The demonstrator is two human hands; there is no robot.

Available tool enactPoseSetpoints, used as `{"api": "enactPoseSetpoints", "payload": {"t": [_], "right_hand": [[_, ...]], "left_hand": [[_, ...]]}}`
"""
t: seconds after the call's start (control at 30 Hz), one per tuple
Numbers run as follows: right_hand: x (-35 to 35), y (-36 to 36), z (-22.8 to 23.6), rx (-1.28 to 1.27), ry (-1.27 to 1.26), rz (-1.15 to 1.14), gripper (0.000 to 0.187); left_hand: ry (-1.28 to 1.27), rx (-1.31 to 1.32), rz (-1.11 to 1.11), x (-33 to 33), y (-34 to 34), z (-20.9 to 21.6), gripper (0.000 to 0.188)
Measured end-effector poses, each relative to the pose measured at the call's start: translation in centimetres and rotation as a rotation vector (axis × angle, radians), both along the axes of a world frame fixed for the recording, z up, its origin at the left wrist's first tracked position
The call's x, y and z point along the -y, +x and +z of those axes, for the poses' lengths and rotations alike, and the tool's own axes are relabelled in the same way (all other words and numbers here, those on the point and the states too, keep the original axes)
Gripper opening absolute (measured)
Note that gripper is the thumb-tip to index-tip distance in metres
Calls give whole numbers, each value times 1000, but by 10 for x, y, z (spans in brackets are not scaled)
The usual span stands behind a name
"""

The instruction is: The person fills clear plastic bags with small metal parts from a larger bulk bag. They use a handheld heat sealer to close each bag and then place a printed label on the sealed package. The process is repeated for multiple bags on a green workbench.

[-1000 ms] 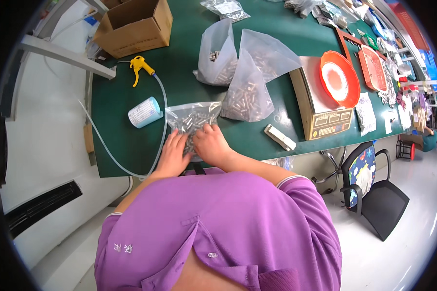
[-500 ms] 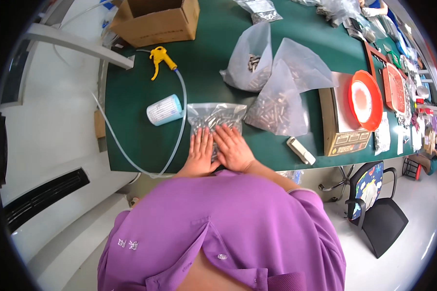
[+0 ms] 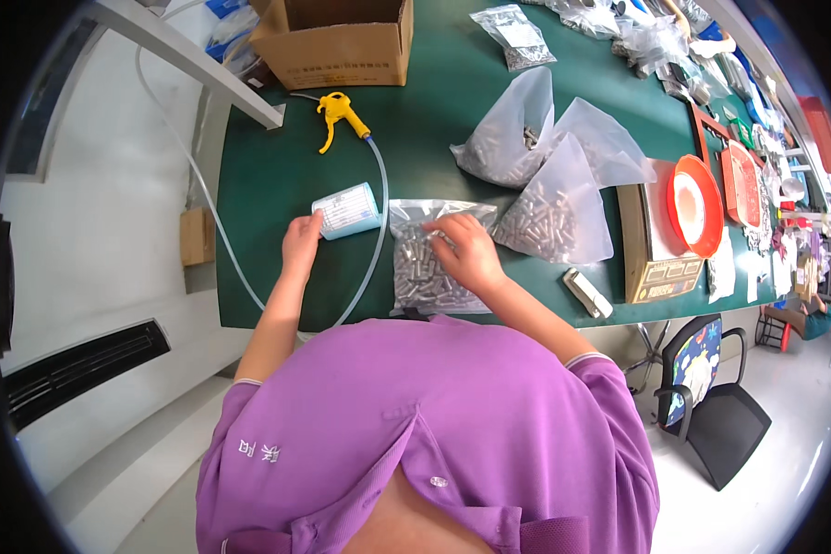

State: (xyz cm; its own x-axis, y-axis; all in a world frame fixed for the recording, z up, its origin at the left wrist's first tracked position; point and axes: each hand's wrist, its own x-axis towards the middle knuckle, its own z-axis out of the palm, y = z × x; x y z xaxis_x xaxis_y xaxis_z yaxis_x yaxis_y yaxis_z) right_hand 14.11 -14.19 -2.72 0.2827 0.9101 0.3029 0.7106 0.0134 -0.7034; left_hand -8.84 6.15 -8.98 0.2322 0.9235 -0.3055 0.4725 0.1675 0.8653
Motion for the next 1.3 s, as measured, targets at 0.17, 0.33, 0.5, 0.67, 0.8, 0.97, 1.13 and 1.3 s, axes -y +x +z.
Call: {"api": "enactPoseSetpoints", "payload": {"t": [0.17,0.33,0.5,0.67,0.8,0.97,1.13,1.3], "right_hand": [[-54,-25,6,-420,-140,-130,40],[-56,-33,40,-449,-126,-137,49],[-39,-37,52,-540,-250,-177,49],[-27,-45,74,-519,-228,-165,50],[-20,-44,77,-442,-140,-142,45],[-10,-40,81,-361,-160,-144,31],[-2,-34,83,-87,37,-66,29],[2,-35,79,-172,62,-55,22]], "left_hand": [[-333,380,-105,11,26,15,31],[-420,740,-216,54,19,60,32],[-615,817,-313,62,18,83,36],[-1008,726,-250,42,21,79,43],[-1040,765,-272,51,26,87,41],[-1137,776,-341,57,28,89,39],[-1129,713,-277,64,36,94,37],[-1105,701,-299,68,40,95,40]]}}
